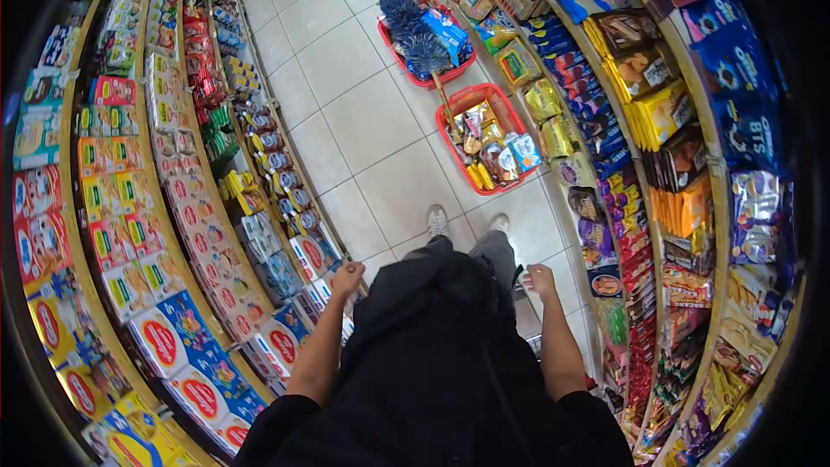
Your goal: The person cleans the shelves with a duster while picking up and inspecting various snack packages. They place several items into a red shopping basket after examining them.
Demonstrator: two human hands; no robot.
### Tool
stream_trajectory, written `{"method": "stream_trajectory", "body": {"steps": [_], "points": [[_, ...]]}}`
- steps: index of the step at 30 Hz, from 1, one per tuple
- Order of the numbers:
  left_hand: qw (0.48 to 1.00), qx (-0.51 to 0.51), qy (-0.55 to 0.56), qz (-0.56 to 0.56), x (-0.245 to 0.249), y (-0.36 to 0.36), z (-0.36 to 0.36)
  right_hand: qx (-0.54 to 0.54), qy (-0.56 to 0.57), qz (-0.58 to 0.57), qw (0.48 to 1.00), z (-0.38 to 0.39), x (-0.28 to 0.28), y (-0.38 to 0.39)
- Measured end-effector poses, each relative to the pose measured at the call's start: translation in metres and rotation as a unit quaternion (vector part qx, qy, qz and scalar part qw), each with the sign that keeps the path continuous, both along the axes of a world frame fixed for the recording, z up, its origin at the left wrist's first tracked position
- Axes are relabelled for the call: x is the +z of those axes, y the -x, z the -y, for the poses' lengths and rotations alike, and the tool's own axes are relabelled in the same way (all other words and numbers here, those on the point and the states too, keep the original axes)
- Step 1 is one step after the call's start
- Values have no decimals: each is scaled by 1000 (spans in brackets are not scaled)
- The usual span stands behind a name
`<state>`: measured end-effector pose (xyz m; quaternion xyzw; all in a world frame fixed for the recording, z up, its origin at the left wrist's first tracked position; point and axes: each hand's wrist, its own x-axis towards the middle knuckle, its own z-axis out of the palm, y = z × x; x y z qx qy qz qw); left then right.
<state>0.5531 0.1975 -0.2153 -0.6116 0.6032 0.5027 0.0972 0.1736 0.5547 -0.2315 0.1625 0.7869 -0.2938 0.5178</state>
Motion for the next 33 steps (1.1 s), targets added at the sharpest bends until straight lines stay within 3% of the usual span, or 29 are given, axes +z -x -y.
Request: {"method": "stream_trajectory", "body": {"steps": [3,5,6,9,13,15,17,20,22,23,24,28,31,33], "points": [[996,-71,-37,37,5,32,30,-15,126,-80,989,53,-28,-1],[988,-138,-31,62,-4,78,64,-4,112,-124,986,139,-13,23],[985,-149,-49,76,18,122,78,-30,110,-114,987,170,-19,34],[992,-108,-69,6,-18,187,110,37,125,-243,961,234,-128,57],[989,-18,-107,-100,-62,258,137,94,96,-325,936,330,-262,116],[982,45,-135,-126,-78,282,143,119,-29,-273,954,368,-307,146],[984,59,-146,-83,-96,284,142,115,-52,-236,963,390,-362,165],[982,74,-166,-46,-125,287,137,180,-131,-272,936,405,-414,176],[979,88,-179,-50,-144,286,131,153,-199,-271,929,403,-444,177],[976,102,-183,-59,-151,286,129,140,-231,-272,924,400,-454,175],[975,93,-192,-55,-156,288,132,148,-181,-114,966,397,-447,185],[973,67,-211,-62,-173,299,153,212,-144,-181,950,383,-425,179],[969,41,-225,-95,-179,315,186,82,-136,-326,932,375,-389,159],[963,32,-233,-129,-182,324,214,-95,-3,-349,932,366,-341,139]]}}
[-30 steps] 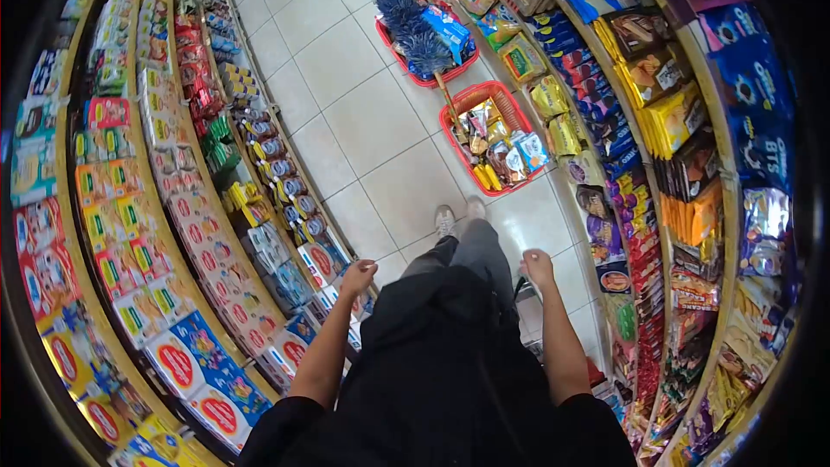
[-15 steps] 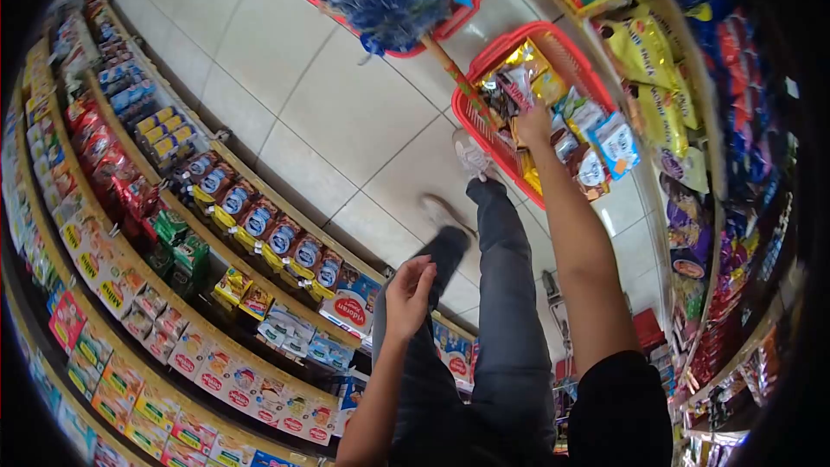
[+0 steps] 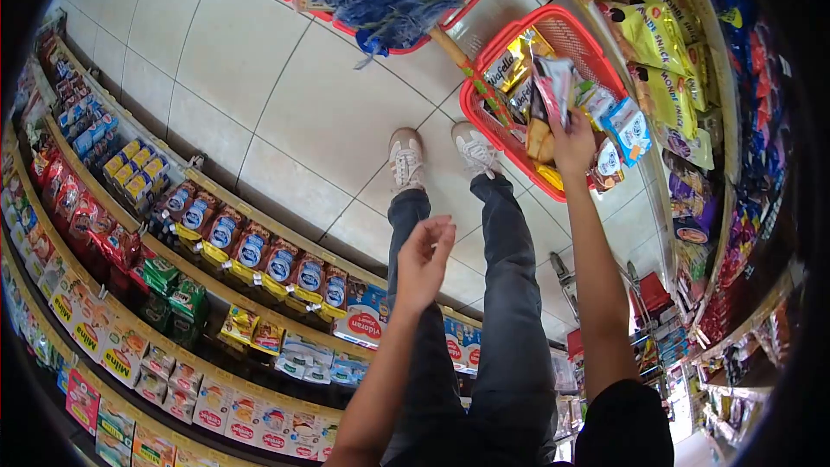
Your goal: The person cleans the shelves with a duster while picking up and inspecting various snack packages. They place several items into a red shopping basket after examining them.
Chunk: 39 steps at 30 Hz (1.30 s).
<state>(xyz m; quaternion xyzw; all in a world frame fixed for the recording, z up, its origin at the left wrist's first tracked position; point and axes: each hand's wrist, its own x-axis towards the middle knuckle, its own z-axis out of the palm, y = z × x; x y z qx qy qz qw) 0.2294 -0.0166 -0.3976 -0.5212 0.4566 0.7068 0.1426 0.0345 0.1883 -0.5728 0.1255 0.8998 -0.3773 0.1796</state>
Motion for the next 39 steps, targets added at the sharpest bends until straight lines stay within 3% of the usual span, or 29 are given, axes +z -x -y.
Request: {"method": "stream_trajectory", "body": {"steps": [2,4,5,7,10,12,14,16,18,19,21,23,25,27,28,29,30,31,32,36,39], "points": [[999,-14,-43,-28,-11,8,28,-60,192,-12,980,9,69,-22],[991,32,-126,-20,-18,26,52,2,131,78,988,26,147,-40],[953,123,-270,-61,-27,28,59,16,190,141,972,36,170,-47],[786,285,-531,-138,-45,29,67,44,301,263,916,58,200,-56],[821,203,-509,-161,-53,23,83,95,158,132,974,106,178,-39],[806,257,-503,-178,-54,11,108,184,-4,-54,982,138,139,-21],[685,375,-592,-198,-49,-5,134,257,-186,-209,925,164,85,-7],[888,276,-365,-52,-51,-34,157,260,-300,-195,897,193,55,5],[885,260,-377,-89,-20,-46,176,234,-208,8,950,188,13,16],[879,240,-393,-123,-8,-54,186,218,-155,109,958,194,20,26],[886,225,-386,-125,19,-73,198,202,-175,-19,963,189,63,18],[905,240,-337,-97,50,-75,202,226,-223,19,948,181,133,16],[900,248,-324,-156,84,-67,203,220,-226,-12,949,147,193,-3],[878,273,-315,-233,123,-49,203,247,-146,-60,956,105,275,-33],[859,304,-313,-268,145,-36,199,229,-30,-209,950,80,297,-54],[847,323,-310,-288,163,-23,199,198,4,-209,958,67,344,-77],[846,333,-289,-301,184,-10,200,182,-19,-37,982,46,391,-97],[831,322,-299,-340,201,4,203,207,-13,8,978,27,433,-115],[817,310,-310,-375,220,18,205,180,12,10,984,18,476,-137],[851,250,-221,-406,310,56,197,219,-102,-68,968,-30,584,-212],[869,157,-238,-404,344,75,177,208,-168,-95,959,-41,608,-237]]}}
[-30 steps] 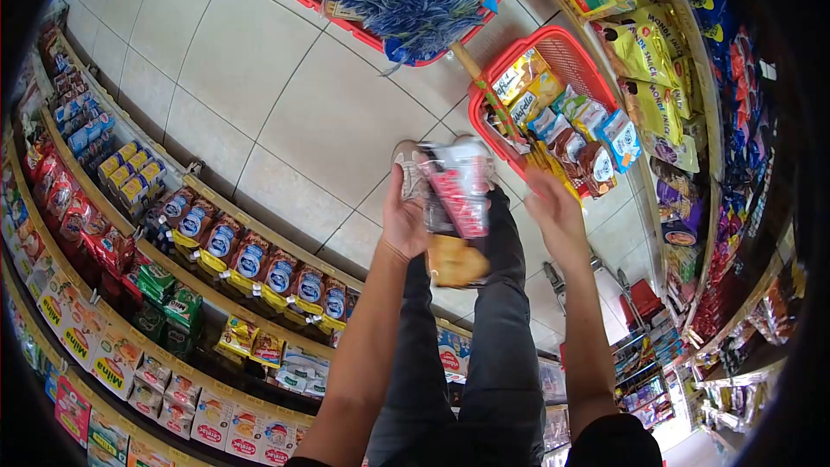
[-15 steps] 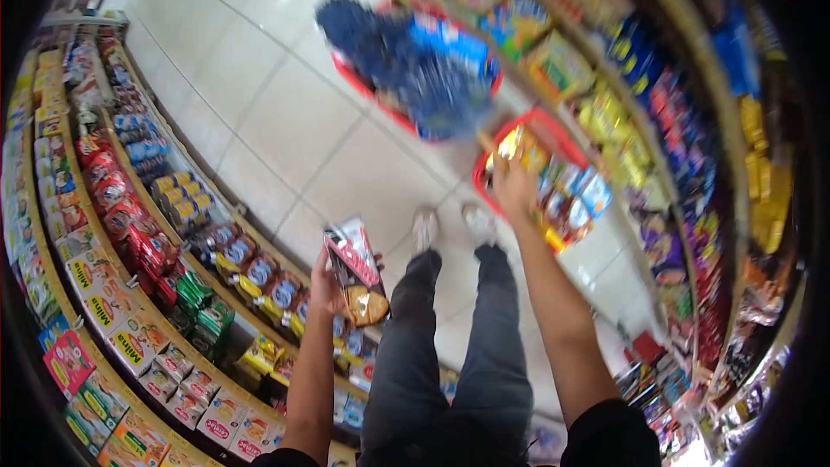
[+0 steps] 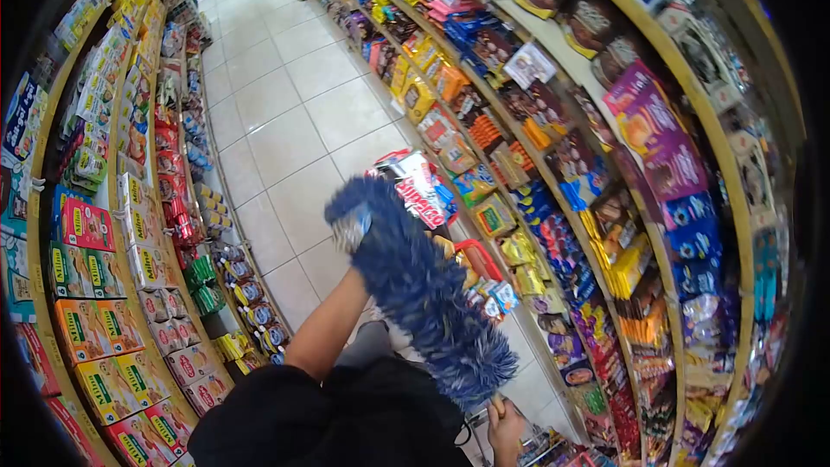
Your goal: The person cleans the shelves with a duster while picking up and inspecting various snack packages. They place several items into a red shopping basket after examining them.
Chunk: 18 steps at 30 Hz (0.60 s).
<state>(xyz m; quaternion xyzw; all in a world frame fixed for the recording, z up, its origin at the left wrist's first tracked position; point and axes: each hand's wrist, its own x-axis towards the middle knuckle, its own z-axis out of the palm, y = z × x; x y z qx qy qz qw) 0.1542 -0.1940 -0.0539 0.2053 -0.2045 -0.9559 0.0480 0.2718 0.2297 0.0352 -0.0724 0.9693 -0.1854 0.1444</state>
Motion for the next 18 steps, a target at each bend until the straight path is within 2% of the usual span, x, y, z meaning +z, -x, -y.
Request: {"method": "stream_trajectory", "body": {"steps": [2,5,8,11,13,14,17,18], "points": [[996,-86,25,2,8,6,-42,-32,-15,-3,999,15,12,-6],[988,-156,2,-8,29,-4,-121,-103,50,-7,993,36,14,6],[980,-174,-69,-69,102,-5,-147,-158,81,-24,984,7,14,-20],[987,-144,-62,34,107,3,-153,-184,73,-22,980,-65,18,-73],[974,-175,-98,-103,101,1,-166,-204,79,0,976,-106,21,-106],[975,-191,-66,-91,100,-6,-181,-204,73,-18,976,-114,19,-114],[949,-303,-64,-59,140,-59,-250,-221,71,-69,970,-114,26,-100],[946,-315,-48,-59,124,-71,-267,-238,80,-85,964,-110,27,-90]]}}
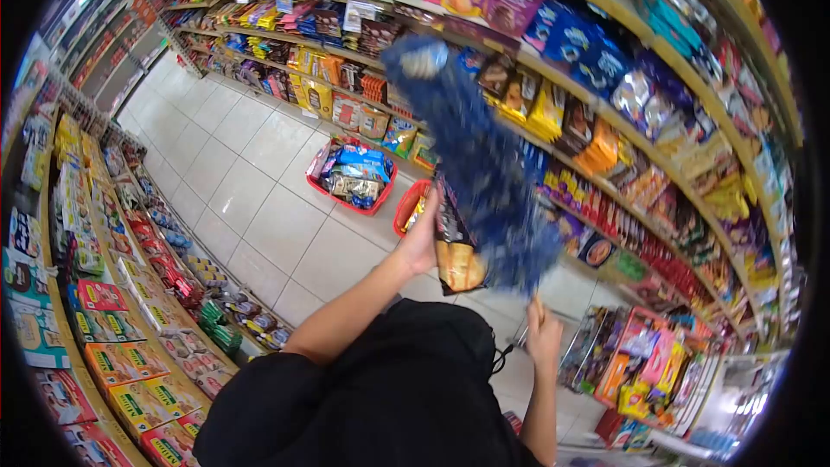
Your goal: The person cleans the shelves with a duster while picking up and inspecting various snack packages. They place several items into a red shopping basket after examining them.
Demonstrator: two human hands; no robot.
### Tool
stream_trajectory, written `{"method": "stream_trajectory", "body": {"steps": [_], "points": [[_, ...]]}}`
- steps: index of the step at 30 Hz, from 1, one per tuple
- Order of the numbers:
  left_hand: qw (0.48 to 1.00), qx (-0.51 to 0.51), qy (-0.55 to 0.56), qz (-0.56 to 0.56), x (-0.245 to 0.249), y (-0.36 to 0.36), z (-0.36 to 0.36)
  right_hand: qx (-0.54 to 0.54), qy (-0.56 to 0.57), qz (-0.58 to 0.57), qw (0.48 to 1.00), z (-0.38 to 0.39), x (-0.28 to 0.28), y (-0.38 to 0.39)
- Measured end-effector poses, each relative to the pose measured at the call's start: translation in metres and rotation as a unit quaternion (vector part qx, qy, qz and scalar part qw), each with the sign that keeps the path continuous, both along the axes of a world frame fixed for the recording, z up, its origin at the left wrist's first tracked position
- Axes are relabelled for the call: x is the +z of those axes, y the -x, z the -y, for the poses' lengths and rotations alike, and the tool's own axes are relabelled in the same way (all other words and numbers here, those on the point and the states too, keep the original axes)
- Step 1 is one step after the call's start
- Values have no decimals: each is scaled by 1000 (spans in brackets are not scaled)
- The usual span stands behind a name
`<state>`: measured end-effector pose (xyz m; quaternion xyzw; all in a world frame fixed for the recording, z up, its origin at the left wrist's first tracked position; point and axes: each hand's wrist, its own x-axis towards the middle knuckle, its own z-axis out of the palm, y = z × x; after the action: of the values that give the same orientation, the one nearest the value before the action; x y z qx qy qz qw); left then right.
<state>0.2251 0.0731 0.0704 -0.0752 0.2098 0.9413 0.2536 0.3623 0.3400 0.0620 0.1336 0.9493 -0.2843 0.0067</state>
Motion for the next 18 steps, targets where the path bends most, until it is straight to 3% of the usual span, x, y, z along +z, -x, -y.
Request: {"method": "stream_trajectory", "body": {"steps": [1,3,7,9,11,12,13,15,16,18], "points": [[1000,-11,16,-2,-17,-14,-15,-26,7,-11,1000,3,5,7],[1000,0,-23,12,-1,-35,-34,-61,23,-25,998,3,12,10],[997,17,18,-68,1,-30,-24,-77,95,-64,990,-16,15,-25],[992,85,92,-29,-3,-28,-11,-64,130,-72,987,-25,7,-49],[1000,1,-16,6,-31,-18,3,-40,140,-55,988,-37,-2,-83],[995,61,61,57,-14,-24,3,-23,135,-82,987,-37,2,-94],[997,56,26,35,-17,-20,7,-16,131,-61,989,-39,3,-105],[990,102,83,44,-19,-26,11,-6,121,-21,992,-45,5,-122],[991,66,102,-47,-32,-24,13,7,76,-16,997,-43,9,-122],[981,55,184,-15,-49,-34,2,17,17,-1,1000,-35,23,-107]]}}
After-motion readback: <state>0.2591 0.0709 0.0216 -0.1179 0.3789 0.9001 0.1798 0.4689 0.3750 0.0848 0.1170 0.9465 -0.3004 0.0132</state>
